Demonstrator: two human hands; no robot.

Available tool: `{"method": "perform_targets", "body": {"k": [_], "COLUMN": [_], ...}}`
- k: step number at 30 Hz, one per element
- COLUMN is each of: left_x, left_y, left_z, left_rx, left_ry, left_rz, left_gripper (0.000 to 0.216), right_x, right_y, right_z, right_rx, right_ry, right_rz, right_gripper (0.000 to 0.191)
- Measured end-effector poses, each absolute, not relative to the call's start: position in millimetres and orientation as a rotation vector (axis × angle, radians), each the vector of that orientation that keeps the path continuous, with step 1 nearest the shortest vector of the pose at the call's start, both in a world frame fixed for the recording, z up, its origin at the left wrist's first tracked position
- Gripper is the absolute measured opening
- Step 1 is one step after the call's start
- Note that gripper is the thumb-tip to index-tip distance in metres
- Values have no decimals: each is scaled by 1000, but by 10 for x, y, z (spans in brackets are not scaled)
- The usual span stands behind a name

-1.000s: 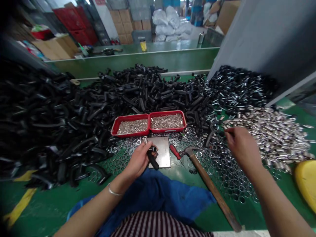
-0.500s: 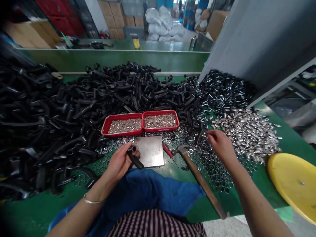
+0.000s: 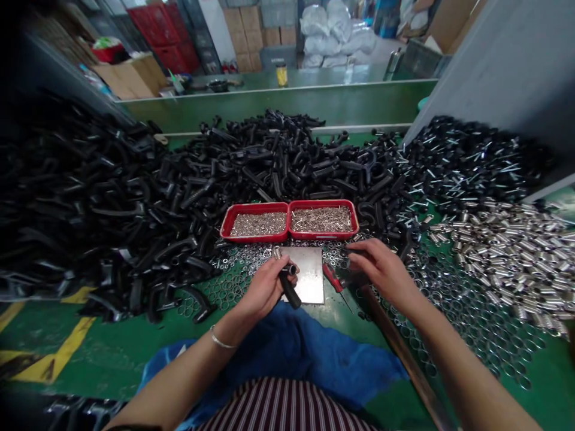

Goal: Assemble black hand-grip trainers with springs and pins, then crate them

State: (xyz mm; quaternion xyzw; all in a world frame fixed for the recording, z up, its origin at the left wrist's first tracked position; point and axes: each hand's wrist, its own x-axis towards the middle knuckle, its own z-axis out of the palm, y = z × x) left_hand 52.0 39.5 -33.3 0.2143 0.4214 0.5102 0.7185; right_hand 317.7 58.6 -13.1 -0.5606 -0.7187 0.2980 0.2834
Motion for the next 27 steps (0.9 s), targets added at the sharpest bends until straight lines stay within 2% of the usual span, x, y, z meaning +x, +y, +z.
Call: {"method": "perform_targets", "body": {"k": [3, 7, 15, 20, 22, 27], "left_x": [583, 607, 526, 476, 456, 393], "left_y": [418, 412, 389, 353, 356, 408], "left_z": [-336, -296, -312, -260, -208, -163], "left_rx": [495, 501, 638, 710, 803, 1196], "left_ry": [930, 914, 1042, 1041, 1103, 1322], "left_rz": [1151, 1176, 1165, 1086, 1098, 1141], "left_gripper": [37, 39, 36, 33, 31, 25], "right_x": [2630, 2186, 2198, 2253, 2212, 2005], "right_y": [385, 262, 269, 302, 324, 353], "right_z": [-43, -106, -219, -149, -116, -152], "right_rx": [-1297, -1229, -1338, -1051, -1041, -1200], "right_ry": [-1494, -1351, -1795, -2094, -2065, -1584], "right_rz": [1194, 1256, 862, 773, 874, 1512], "right_gripper": [32, 28, 16, 17, 15, 23]}}
